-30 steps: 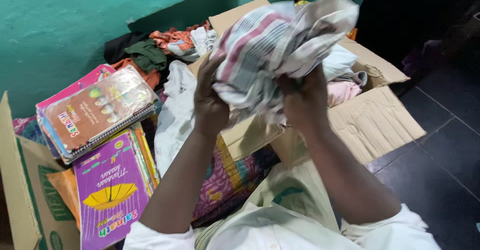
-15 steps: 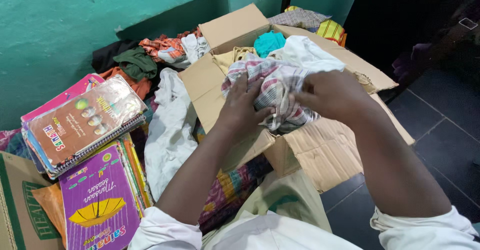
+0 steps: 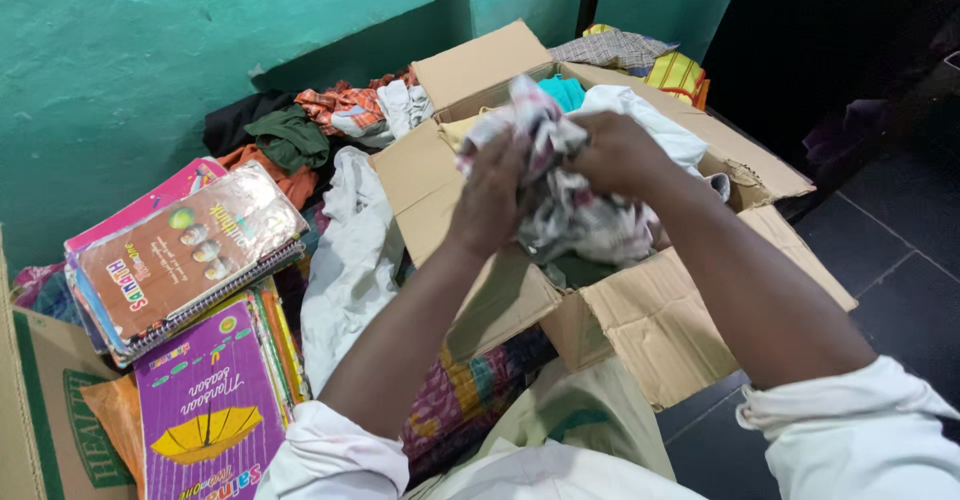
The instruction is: The person is folding various pieces of clothing and placing them into a cardboard box. They handle shirts, pants, and other garments, folding each one before adding it to the box.
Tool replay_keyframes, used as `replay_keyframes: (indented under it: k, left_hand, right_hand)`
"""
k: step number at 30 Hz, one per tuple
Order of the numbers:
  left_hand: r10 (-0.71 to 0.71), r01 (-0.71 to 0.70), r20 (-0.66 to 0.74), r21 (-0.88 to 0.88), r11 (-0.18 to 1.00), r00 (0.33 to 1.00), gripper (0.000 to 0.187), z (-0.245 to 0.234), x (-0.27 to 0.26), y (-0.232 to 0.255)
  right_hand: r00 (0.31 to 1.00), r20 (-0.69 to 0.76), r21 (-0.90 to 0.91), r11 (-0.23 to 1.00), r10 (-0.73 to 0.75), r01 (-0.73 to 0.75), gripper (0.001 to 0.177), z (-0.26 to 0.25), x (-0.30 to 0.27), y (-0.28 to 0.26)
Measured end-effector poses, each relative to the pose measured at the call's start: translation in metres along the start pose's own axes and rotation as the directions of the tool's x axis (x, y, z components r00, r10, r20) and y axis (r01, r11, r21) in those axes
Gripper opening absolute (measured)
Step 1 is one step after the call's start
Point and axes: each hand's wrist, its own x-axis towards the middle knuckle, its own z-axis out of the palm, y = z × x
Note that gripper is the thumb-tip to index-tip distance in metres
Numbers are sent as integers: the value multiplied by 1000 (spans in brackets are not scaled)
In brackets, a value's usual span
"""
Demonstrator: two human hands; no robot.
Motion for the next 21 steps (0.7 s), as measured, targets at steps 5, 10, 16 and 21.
replay_keyframes:
  k: [5, 10, 16, 21]
  left_hand:
    - [127, -111, -194, 95, 989, 973, 61, -16, 62, -30]
    - [87, -67, -176, 120, 990, 980, 63, -9, 88, -58]
    - [-551, 388, 468, 404, 829, 691, 62, 34, 75, -102]
    - [-663, 473, 489, 465, 748, 567, 51, 63, 54, -136]
  right_hand:
    - [688, -448, -200, 814, -571, 546, 39, -16, 39, -15]
    - [523, -512, -359, 723, -681, 590, 40, 0, 80, 4]
    - [926, 66, -512, 784, -371, 350, 84, 72, 122, 79]
    - [919, 379, -605, 723, -106, 333, 72, 118, 151, 114]
